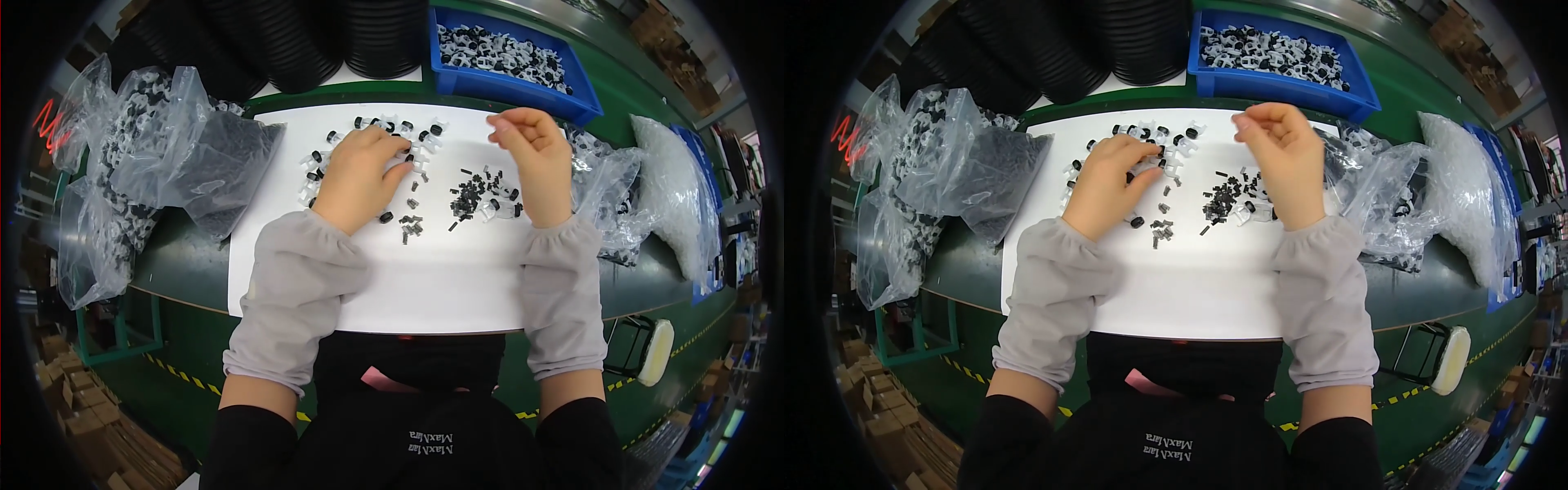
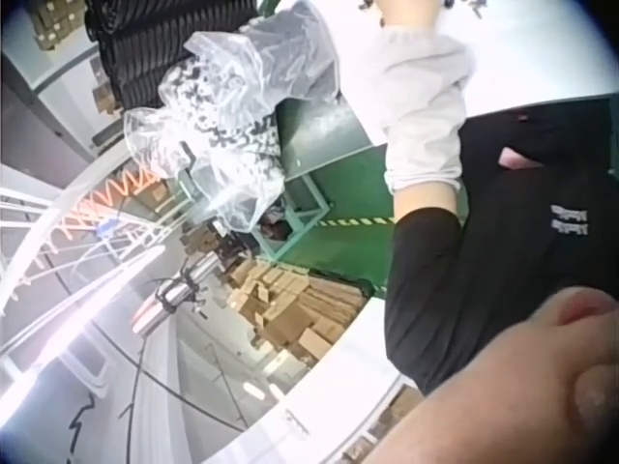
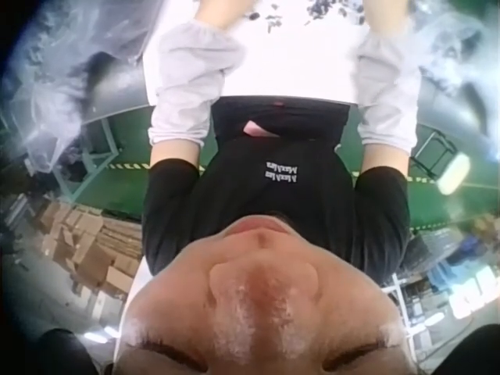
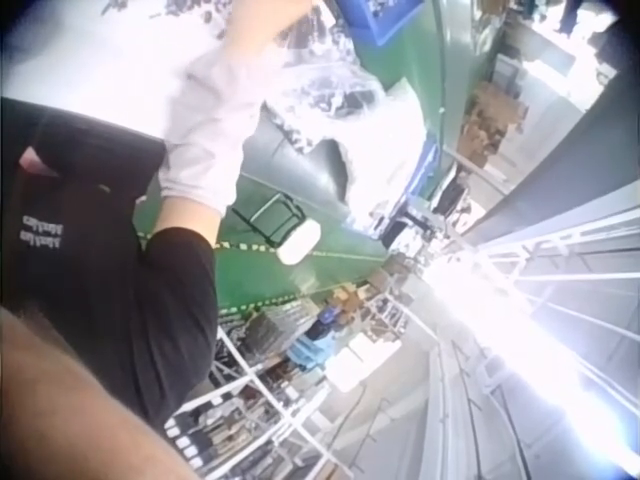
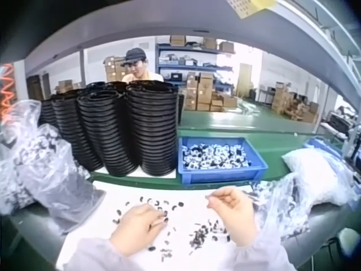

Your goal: Assembling small plastic and metal components by hand at a manufacturing workstation.

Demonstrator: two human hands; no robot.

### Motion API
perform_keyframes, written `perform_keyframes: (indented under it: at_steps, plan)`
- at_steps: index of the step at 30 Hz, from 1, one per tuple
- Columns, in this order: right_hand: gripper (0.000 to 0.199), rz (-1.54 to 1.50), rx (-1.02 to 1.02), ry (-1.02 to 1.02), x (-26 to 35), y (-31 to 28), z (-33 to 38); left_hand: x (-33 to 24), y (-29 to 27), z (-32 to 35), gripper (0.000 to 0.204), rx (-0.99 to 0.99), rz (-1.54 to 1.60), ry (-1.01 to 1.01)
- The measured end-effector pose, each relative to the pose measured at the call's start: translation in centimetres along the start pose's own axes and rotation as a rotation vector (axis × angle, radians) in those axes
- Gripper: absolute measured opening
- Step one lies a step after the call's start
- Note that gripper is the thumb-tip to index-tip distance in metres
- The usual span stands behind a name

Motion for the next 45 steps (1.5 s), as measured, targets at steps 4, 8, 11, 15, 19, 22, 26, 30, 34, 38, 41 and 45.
perform_keyframes:
  at_steps: [4, 8, 11, 15, 19, 22, 26, 30, 34, 38, 41, 45]
  plan:
    - [0.015, 0.198, 0.179, 0.016, -1.3, 1.7, 1.1, -0.8, 1.7, 0.0, 0.015, 0.035, -0.109, 0.085]
    - [0.01, 0.484, 0.346, -0.088, -1.4, 3.2, 2.1, -0.2, 0.9, -0.4, 0.014, -0.009, -0.023, -0.008]
    - [0.008, 0.582, 0.414, -0.279, -0.7, 5.1, 3.1, 1.7, 0.3, -0.8, 0.013, 0.043, 0.441, -0.33]
    - [0.01, 0.765, 0.575, -0.44, -0.2, 8.4, 4.5, 4.8, 2.2, 0.4, 0.021, 0.231, 1.122, -0.756]
    - [0.009, 0.748, 0.573, -0.378, -0.7, 8.4, 4.3, 5.1, 2.2, 0.4, 0.02, 0.237, 0.768, -0.719]
    - [0.012, 0.477, 0.491, -0.057, -1.6, 6.5, 3.9, 1.4, 1.1, 0.1, 0.015, 0.194, 0.23, -0.269]
    - [0.02, 0.146, 0.446, 0.22, -3.2, 5.7, 4.6, -2.1, 1.4, 0.6, 0.012, 0.193, 0.123, -0.072]
    - [0.02, 0.054, 0.415, 0.212, -3.0, 5.9, 4.6, -2.7, 0.7, 0.7, 0.01, 0.1, 0.115, 0.024]
    - [0.019, 0.061, 0.422, 0.259, -3.1, 5.9, 4.9, -3.0, 0.6, 0.8, 0.009, 0.076, 0.09, 0.047]
    - [0.016, 0.087, 0.396, 0.183, -3.0, 5.9, 4.9, -1.3, 2.2, 0.8, 0.016, 0.292, 0.322, -0.22]
    - [0.014, 0.112, 0.349, 0.089, -2.2, 5.9, 4.6, 0.7, 3.0, 0.9, 0.024, 0.344, 0.526, -0.35]
    - [0.01, 0.293, 0.347, 0.06, -1.6, 5.3, 4.3, 1.3, 3.0, 0.8, 0.03, 0.328, 0.448, -0.376]
Point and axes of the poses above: each hand's wrist, its own z-axis away from the middle knuckle, its own y-axis out of the palm, x = y × z, the point moved 10 cm from there along -z, towards the middle knuckle, and after that the axes turned 13 degrees about -y, right-handed, at the moved point
